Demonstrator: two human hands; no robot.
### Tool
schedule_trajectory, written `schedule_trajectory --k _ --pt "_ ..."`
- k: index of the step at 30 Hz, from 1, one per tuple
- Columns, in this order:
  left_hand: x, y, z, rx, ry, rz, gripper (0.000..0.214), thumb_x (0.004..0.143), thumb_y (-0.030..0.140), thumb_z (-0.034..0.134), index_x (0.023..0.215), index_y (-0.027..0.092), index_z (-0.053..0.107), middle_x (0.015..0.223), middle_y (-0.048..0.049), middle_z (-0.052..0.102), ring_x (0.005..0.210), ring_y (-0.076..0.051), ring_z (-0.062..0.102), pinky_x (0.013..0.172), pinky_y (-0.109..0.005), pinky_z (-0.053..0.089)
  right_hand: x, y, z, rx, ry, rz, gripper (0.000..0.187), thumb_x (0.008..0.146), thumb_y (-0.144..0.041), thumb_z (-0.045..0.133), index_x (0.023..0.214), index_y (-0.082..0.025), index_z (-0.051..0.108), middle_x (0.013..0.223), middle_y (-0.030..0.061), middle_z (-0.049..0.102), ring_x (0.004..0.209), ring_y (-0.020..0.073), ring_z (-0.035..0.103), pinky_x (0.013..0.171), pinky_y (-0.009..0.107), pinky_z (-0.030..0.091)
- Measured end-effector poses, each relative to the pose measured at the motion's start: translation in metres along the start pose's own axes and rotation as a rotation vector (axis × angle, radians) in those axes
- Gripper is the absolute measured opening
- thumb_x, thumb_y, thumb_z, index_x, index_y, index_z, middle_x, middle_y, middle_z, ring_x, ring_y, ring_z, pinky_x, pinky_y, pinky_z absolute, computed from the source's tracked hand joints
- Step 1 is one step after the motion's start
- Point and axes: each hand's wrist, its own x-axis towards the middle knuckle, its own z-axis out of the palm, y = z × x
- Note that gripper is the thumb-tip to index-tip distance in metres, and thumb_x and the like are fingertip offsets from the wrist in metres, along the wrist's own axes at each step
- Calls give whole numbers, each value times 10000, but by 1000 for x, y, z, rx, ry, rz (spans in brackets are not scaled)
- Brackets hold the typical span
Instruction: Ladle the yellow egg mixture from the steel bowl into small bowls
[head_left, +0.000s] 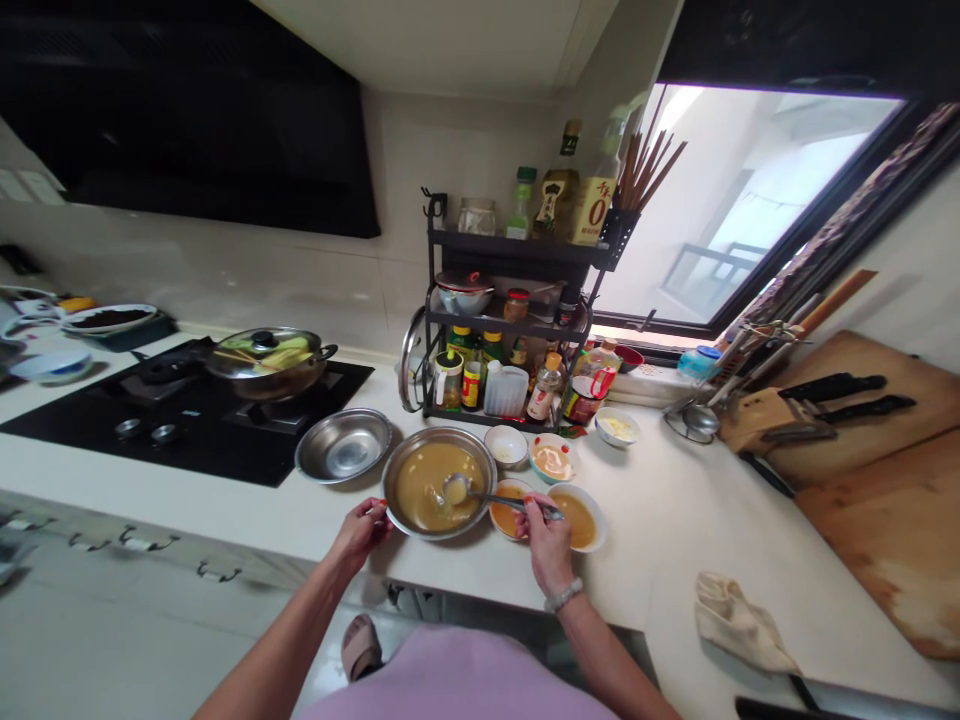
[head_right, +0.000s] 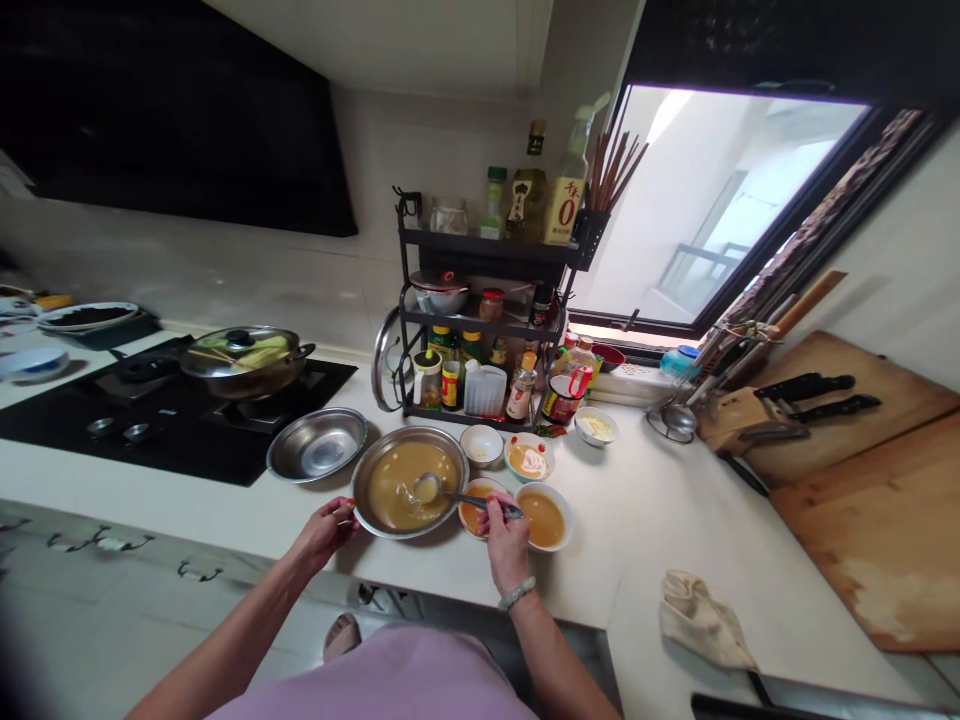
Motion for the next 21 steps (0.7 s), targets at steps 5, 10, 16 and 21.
schedule_trajectory --k 5,10,16,21 --pt "1 -1 -1 1 1 1 226 643 206 711 730 187 503 482 44 565 395 -95 539 431 -187 404 2 -14 -6 68 38 22 288 701 -427 720 805 -174 631 544 4 634 428 150 550 404 250 445" --pt "3 -2 -2 9 -1 1 225 648 201 709 728 188 499 489 44 567 395 -94 537 428 -187 399 9 -25 -16 80 106 -4 319 652 -450 757 762 -176 634 508 -9 622 408 152 548 367 241 408" --pt "3 -1 -3 19 -5 2 202 660 196 701 741 183 517 492 39 568 402 -97 540 432 -192 404 23 -46 -38 116 219 -43 340 608 -415 793 748 -145 642 524 14 652 424 130 554 401 226 436" --pt "2 0 -1 24 4 2 191 666 204 702 724 179 521 492 37 563 398 -96 537 426 -193 401 40 -55 -64 82 340 -148 373 612 -436 792 772 -138 635 500 -1 635 403 135 561 387 232 448"
